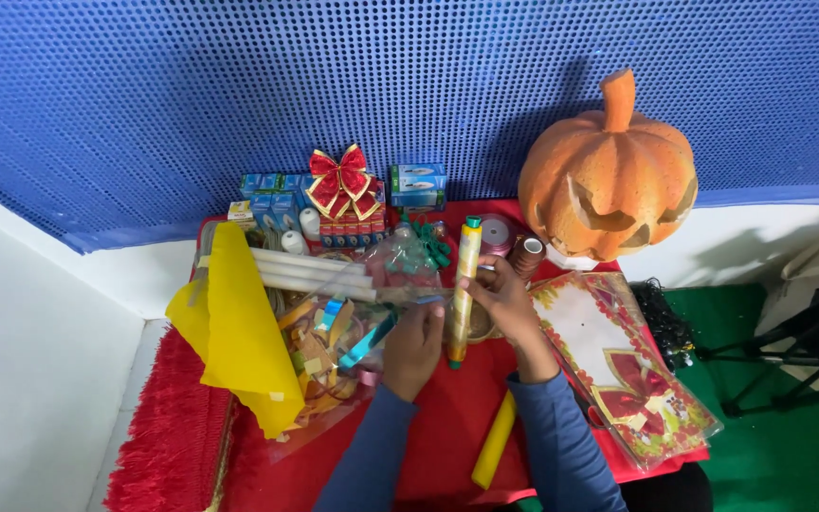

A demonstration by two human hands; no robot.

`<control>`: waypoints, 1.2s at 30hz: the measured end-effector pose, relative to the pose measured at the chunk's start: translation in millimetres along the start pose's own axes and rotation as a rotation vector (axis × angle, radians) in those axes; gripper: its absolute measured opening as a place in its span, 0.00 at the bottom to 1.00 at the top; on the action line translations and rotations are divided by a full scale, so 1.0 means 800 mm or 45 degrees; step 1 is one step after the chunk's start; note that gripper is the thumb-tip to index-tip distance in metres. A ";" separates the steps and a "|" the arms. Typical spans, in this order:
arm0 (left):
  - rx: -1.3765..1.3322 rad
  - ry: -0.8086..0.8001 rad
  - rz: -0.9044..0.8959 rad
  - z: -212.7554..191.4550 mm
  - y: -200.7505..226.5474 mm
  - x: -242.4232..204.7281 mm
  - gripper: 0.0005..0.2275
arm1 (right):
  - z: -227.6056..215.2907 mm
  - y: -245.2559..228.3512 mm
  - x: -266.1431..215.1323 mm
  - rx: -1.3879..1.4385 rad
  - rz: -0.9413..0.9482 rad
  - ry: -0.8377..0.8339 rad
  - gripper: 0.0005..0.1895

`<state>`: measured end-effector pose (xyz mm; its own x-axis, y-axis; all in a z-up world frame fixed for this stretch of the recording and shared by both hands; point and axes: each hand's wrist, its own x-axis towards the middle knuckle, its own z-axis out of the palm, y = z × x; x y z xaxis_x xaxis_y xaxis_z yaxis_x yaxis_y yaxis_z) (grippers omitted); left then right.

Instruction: Decorating a white cylinder by wrapping it with yellow paper and securing it with a glue stick.

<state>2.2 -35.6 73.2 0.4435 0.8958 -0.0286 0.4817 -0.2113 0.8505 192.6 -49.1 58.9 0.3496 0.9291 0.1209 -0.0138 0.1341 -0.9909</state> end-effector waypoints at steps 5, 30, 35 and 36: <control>-0.038 -0.080 0.034 0.016 -0.017 0.006 0.27 | -0.009 0.014 0.007 0.060 -0.016 -0.038 0.20; 0.115 0.064 -0.005 0.081 -0.043 0.008 0.28 | 0.001 0.004 0.005 -0.450 -0.129 0.186 0.33; 0.089 0.027 0.005 0.071 -0.039 0.006 0.23 | -0.014 0.005 0.002 -0.266 -0.069 0.266 0.33; 0.076 0.008 -0.008 0.068 -0.041 0.012 0.21 | -0.018 0.003 0.004 -0.152 -0.065 0.281 0.34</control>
<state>31.4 -41.6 16.2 0.4355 0.8997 -0.0299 0.5286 -0.2287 0.8175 207.0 -50.8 56.2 0.5430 0.8228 0.1679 0.1151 0.1252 -0.9854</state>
